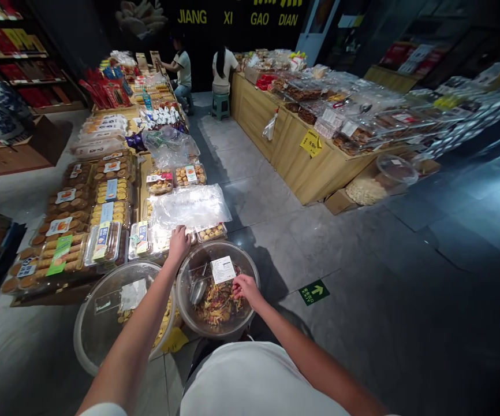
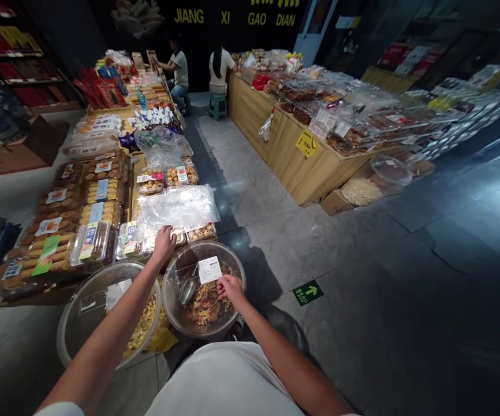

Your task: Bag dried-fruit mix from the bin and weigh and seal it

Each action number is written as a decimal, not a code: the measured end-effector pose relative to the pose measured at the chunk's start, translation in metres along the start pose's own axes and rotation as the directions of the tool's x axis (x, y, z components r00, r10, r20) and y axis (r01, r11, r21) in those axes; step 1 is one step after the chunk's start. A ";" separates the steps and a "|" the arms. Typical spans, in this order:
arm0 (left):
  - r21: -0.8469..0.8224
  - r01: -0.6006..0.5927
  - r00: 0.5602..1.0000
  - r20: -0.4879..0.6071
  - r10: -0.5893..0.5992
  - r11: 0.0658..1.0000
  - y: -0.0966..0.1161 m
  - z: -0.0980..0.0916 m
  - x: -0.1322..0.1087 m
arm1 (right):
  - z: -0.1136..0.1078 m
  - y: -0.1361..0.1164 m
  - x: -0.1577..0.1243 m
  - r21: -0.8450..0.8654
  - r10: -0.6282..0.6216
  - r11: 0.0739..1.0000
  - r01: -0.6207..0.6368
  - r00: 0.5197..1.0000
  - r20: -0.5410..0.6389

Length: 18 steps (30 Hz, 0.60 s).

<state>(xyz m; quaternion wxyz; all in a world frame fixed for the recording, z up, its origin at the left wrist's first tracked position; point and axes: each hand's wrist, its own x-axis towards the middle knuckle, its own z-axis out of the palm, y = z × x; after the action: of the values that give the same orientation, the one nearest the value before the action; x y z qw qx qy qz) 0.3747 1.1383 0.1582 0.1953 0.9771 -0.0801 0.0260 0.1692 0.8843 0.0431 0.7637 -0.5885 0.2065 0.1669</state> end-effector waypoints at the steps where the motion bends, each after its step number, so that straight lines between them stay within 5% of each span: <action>1: -0.016 -0.023 0.999 -0.035 0.023 1.000 0.001 -0.005 -0.020 | 0.000 -0.010 0.001 0.129 0.027 0.991 -0.025 1.000 -0.011; 5: -0.178 -0.115 0.984 -0.155 0.088 0.977 -0.007 -0.011 -0.123 | -0.006 -0.049 -0.002 0.423 0.097 0.900 -0.104 0.995 0.040; 10: -0.270 -0.053 0.986 -0.165 0.008 0.961 -0.025 0.008 -0.238 | -0.014 -0.062 -0.012 0.478 0.008 0.875 -0.079 0.989 0.149; 14: -0.314 0.061 0.980 -0.162 -0.117 0.947 -0.039 0.021 -0.291 | -0.006 -0.050 -0.011 0.322 0.042 0.938 -0.126 0.966 0.256; 18: -0.313 0.241 0.947 -0.132 -0.293 0.919 -0.051 0.024 -0.320 | 0.015 -0.038 -0.007 0.240 0.087 0.959 -0.153 0.961 0.264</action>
<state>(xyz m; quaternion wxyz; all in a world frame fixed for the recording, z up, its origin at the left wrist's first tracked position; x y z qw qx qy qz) 0.0678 1.2220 0.0904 0.3458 0.9329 0.0690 0.0733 0.1838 0.8890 0.0810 0.8419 -0.4447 0.1638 0.2580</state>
